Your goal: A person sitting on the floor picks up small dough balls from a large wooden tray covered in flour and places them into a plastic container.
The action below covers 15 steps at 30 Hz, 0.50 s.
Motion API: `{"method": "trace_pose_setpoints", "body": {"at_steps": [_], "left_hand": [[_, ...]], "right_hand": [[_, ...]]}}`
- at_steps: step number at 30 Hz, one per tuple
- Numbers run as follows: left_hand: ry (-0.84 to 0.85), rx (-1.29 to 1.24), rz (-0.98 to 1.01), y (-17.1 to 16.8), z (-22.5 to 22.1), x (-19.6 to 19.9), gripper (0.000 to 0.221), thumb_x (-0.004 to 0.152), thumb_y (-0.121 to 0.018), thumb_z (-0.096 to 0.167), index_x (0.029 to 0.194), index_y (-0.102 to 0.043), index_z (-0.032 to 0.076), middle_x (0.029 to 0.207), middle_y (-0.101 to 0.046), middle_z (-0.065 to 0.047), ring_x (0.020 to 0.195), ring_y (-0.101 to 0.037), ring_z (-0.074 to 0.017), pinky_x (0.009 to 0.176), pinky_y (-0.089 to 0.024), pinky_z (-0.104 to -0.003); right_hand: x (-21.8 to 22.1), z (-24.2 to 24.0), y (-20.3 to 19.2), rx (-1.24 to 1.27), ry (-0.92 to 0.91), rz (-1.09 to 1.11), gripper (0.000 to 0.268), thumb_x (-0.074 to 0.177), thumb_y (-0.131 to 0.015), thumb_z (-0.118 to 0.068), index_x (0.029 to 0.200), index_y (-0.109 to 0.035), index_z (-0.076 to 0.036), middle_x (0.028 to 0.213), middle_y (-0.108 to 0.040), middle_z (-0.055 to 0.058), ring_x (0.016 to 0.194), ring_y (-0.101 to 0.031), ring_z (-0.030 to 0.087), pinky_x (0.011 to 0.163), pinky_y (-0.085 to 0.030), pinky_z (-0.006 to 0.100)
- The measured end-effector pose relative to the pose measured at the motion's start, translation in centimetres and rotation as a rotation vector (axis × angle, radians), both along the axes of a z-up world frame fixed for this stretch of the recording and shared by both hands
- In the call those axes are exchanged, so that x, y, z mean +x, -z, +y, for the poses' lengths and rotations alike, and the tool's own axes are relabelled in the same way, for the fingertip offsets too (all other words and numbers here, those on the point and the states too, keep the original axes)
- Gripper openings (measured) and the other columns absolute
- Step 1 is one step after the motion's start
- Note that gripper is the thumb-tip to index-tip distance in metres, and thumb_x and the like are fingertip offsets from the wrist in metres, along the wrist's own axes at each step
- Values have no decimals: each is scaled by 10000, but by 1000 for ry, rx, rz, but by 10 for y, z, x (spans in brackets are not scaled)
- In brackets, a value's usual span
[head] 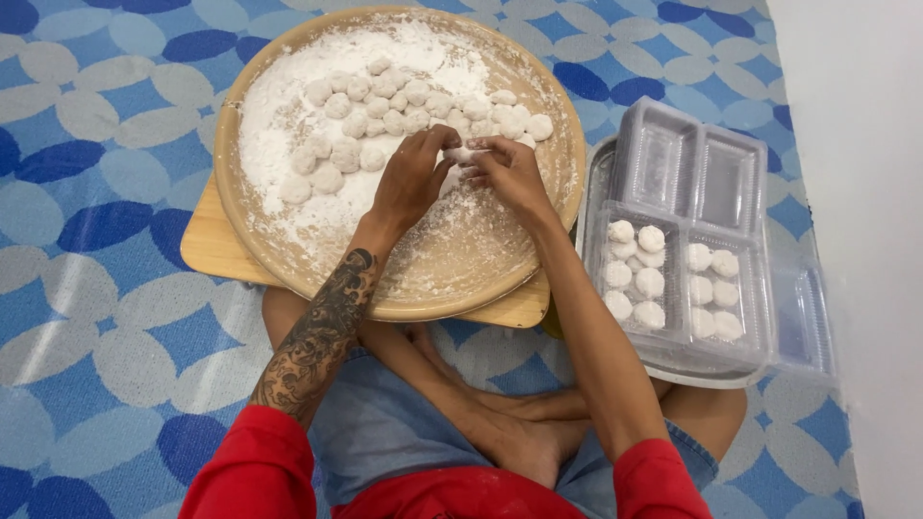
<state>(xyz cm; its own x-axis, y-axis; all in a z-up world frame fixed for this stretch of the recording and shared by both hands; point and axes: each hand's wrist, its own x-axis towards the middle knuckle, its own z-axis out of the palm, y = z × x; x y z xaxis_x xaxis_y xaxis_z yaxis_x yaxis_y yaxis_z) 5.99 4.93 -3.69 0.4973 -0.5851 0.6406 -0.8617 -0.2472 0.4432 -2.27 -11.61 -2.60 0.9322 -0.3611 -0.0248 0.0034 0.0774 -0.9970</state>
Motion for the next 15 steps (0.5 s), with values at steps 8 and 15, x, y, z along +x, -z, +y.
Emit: {"method": "trace_pose_setpoints", "body": {"at_steps": [8,15], "left_hand": [[133,-170,-175,-16,2,-9,398,878,-707,-72,1239,-642,82,1158,-655,-59,1149,-649,-272,919,-532,-406],[293,-329,-204,-19,2,-7,487,811,-529,-208,1133,-756,78,1073,-697,-69,1010,-672,-289,837,-551,-396]], "right_hand": [[-7,-9,-1,161,43,-35,285,870,-814,-132,1113,-712,-25,904,-739,87,781,-751,139,740,-653,256],[-18,-7,-6,-58,115,-136,311,845,-835,-117,1120,-716,-36,861,-726,54,747,-741,123,706,-646,240]]}}
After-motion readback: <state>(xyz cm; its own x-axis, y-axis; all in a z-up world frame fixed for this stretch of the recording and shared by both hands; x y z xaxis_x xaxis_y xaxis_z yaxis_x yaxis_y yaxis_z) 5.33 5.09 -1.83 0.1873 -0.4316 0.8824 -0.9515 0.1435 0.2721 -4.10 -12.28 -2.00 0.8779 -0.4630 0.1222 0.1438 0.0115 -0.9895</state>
